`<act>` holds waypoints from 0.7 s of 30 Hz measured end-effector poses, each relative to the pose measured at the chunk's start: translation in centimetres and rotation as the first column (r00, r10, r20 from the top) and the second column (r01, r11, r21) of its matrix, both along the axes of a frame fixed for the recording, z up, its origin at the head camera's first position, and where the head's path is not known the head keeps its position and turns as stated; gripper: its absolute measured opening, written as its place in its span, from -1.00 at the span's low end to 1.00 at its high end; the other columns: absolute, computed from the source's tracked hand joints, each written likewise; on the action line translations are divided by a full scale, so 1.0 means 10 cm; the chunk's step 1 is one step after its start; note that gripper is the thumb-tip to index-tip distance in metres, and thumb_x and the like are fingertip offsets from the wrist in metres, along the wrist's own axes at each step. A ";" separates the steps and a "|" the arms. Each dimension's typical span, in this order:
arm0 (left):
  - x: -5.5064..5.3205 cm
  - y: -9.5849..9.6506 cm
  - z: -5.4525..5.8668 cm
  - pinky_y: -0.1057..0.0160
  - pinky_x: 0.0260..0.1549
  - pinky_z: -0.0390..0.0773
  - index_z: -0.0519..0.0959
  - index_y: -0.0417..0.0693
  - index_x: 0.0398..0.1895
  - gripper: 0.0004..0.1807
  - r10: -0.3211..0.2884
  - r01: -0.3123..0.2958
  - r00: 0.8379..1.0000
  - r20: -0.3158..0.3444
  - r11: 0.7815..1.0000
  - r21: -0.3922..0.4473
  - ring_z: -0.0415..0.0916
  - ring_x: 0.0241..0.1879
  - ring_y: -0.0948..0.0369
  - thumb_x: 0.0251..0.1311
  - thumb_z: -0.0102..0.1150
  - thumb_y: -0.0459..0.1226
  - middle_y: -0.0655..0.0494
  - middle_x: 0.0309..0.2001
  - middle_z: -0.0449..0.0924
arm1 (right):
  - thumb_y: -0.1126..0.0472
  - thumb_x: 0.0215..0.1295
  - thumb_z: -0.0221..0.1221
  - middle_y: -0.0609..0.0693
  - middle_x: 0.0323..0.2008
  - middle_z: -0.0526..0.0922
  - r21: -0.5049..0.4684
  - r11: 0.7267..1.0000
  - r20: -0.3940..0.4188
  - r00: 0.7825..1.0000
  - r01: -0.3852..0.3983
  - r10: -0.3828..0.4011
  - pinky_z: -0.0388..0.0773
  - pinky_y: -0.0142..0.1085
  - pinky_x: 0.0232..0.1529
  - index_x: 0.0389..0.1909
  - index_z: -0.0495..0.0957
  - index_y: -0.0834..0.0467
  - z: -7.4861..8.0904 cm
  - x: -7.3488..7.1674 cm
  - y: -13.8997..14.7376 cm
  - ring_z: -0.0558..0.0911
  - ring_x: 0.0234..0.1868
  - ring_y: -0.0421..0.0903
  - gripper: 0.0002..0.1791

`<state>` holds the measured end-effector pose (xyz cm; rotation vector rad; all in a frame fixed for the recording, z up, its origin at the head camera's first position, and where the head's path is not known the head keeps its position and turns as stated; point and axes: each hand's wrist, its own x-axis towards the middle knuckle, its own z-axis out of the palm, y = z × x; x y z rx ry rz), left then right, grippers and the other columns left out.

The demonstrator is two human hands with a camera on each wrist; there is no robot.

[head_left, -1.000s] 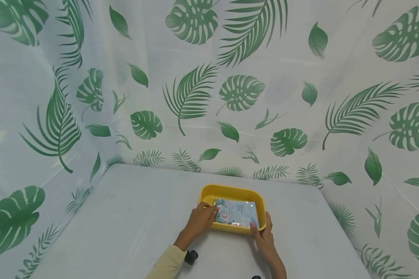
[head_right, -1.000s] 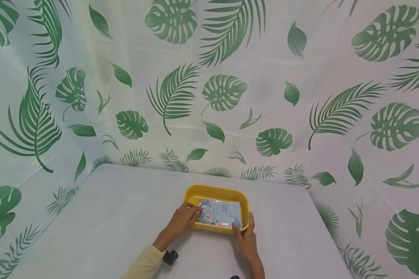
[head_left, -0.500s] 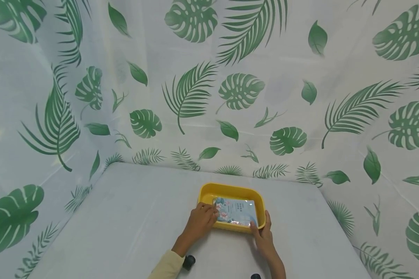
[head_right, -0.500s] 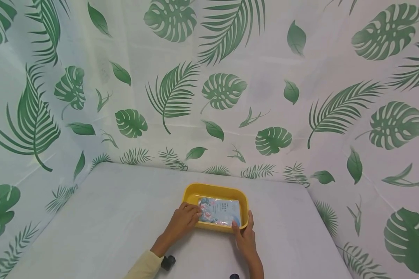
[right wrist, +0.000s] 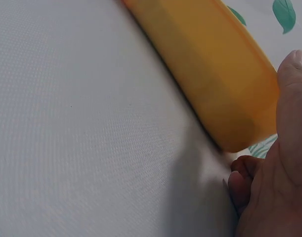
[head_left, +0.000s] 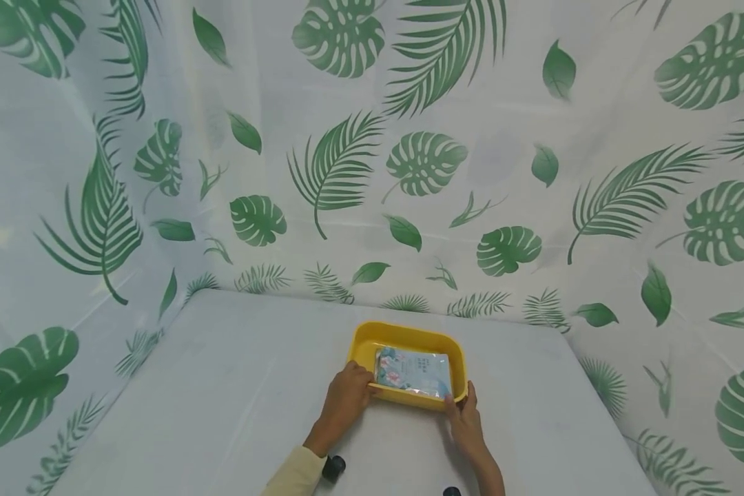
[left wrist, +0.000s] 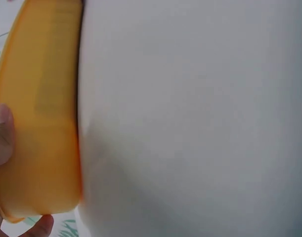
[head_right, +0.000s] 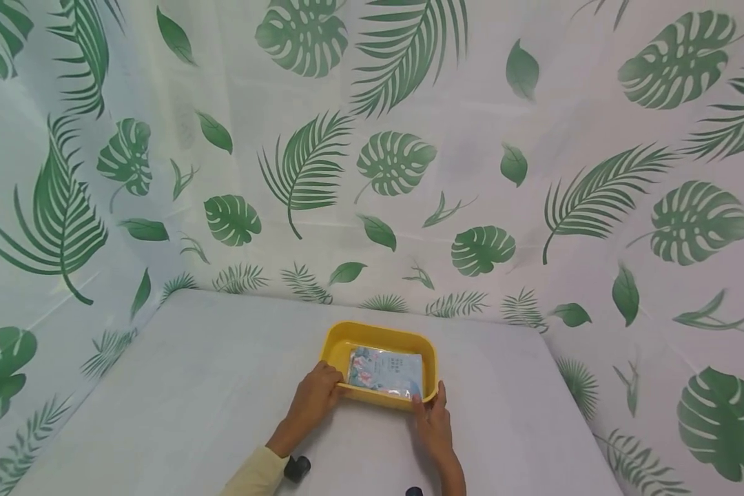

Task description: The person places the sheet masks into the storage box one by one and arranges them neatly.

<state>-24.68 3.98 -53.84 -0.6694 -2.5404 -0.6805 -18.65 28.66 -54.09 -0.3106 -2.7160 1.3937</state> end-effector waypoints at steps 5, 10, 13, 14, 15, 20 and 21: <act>-0.19 0.02 0.02 0.36 -0.50 0.45 0.69 0.01 -0.50 -0.79 0.076 -0.075 0.997 0.012 0.997 -0.035 0.34 -0.45 0.30 -0.05 0.48 -0.10 0.24 -0.52 0.57 | -0.13 0.57 -0.28 0.56 0.39 0.03 0.004 1.000 0.040 0.999 0.007 -0.007 0.10 0.15 0.40 0.43 -0.36 0.51 -0.02 0.00 0.00 0.12 0.42 0.43 -0.12; -0.36 0.01 0.04 0.36 -0.51 0.41 0.70 -0.03 -0.51 -0.77 0.121 -0.114 0.983 0.139 0.992 -0.052 0.28 -0.47 0.30 -0.03 0.46 -0.08 0.22 -0.54 0.52 | -0.12 0.57 -0.29 0.57 0.38 0.03 0.016 1.000 0.075 0.997 0.009 -0.010 0.10 0.15 0.40 0.42 -0.30 0.54 -0.08 0.04 -0.04 0.13 0.41 0.43 -0.15; -0.45 0.00 0.03 0.34 -0.51 0.40 0.69 -0.03 -0.51 -0.77 0.128 -0.118 0.973 0.192 0.991 -0.063 0.27 -0.48 0.30 -0.04 0.47 -0.09 0.22 -0.54 0.49 | -0.13 0.57 -0.31 0.56 0.38 0.05 0.037 0.999 0.089 0.996 0.011 -0.015 0.12 0.15 0.39 0.41 -0.24 0.55 -0.13 0.06 -0.06 0.15 0.40 0.42 -0.15; -0.46 -0.01 0.01 0.33 -0.50 0.40 0.69 -0.03 -0.51 -0.77 0.129 -0.117 0.970 0.204 0.991 -0.070 0.27 -0.47 0.29 -0.03 0.47 -0.09 0.22 -0.54 0.49 | -0.14 0.57 -0.31 0.56 0.38 0.05 0.049 0.999 0.094 0.995 0.012 -0.016 0.12 0.15 0.39 0.41 -0.21 0.55 -0.15 0.06 -0.06 0.15 0.40 0.42 -0.16; -0.47 -0.01 0.00 0.32 -0.49 0.42 0.69 -0.03 -0.50 -0.78 0.126 -0.112 0.970 0.206 0.991 -0.077 0.29 -0.46 0.29 -0.02 0.47 -0.09 0.21 -0.53 0.50 | -0.14 0.57 -0.32 0.56 0.38 0.05 0.056 0.998 0.096 0.995 0.011 -0.016 0.12 0.15 0.39 0.41 -0.18 0.55 -0.16 0.07 -0.06 0.15 0.40 0.42 -0.16; -0.43 -0.05 -0.06 0.21 -0.33 0.55 0.69 -0.02 -0.36 -0.75 0.074 -0.065 0.985 0.157 0.996 -0.061 0.49 -0.31 0.21 0.05 0.40 -0.05 0.15 -0.37 0.61 | -0.11 0.58 -0.30 0.54 0.39 0.05 0.074 0.997 0.109 0.994 0.001 -0.009 0.10 0.16 0.39 0.40 -0.08 0.56 -0.21 0.06 -0.05 0.13 0.41 0.41 -0.20; -0.40 -0.07 -0.07 0.18 -0.27 0.58 0.68 -0.03 -0.33 -0.73 0.055 -0.051 0.989 0.135 0.998 -0.037 0.53 -0.25 0.19 0.07 0.39 -0.04 0.13 -0.32 0.63 | -0.12 0.57 -0.29 0.54 0.39 0.04 0.063 0.998 0.122 0.993 0.000 -0.008 0.08 0.17 0.39 0.40 -0.07 0.55 -0.22 0.06 -0.04 0.11 0.42 0.42 -0.20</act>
